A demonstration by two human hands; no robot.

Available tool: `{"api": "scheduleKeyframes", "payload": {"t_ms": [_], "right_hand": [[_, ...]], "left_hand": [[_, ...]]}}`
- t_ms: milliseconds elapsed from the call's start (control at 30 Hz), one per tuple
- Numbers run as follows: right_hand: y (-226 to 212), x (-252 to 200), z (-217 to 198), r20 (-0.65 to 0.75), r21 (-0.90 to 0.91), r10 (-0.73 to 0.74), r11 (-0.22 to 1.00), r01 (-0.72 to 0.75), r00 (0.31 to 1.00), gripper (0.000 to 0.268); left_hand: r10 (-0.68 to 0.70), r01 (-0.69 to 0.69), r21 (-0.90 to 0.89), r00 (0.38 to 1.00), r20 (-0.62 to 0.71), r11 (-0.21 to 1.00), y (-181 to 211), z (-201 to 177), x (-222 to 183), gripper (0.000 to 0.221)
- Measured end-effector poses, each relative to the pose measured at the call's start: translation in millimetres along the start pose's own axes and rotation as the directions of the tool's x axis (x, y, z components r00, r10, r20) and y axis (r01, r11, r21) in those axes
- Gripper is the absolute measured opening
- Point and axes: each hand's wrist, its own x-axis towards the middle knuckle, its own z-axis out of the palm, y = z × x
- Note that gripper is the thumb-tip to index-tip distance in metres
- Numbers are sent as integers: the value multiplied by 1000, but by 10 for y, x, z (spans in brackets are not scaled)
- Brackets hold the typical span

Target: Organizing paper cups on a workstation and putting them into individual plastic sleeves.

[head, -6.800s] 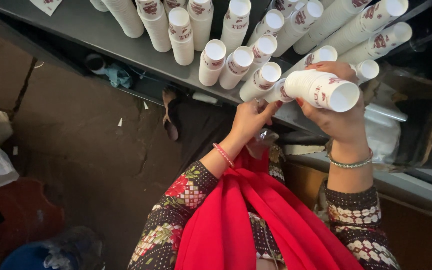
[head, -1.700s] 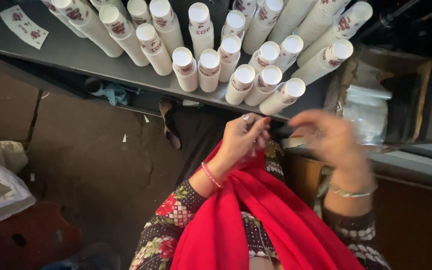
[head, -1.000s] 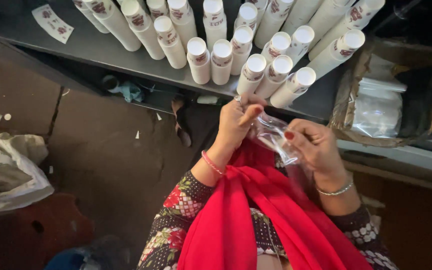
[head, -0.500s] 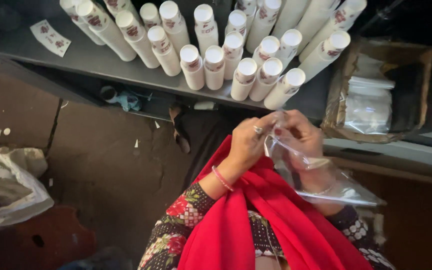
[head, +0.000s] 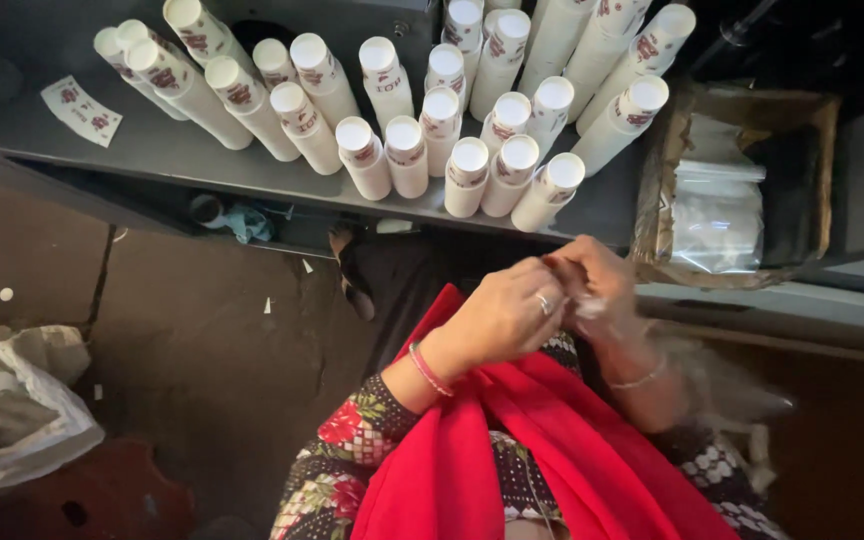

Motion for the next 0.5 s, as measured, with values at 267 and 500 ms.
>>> {"api": "scheduleKeyframes", "payload": {"t_ms": [267, 500], "right_hand": [[421, 631, -396, 337, 837, 205, 382, -392, 919, 20], [1142, 912, -73, 45, 440, 275, 857, -267, 960, 25]], "left_hand": [[-233, 283, -661, 958, 166, 694, -619, 158, 172, 13], [-677, 193, -951, 736, -22, 241, -1068, 472, 402, 17]]}}
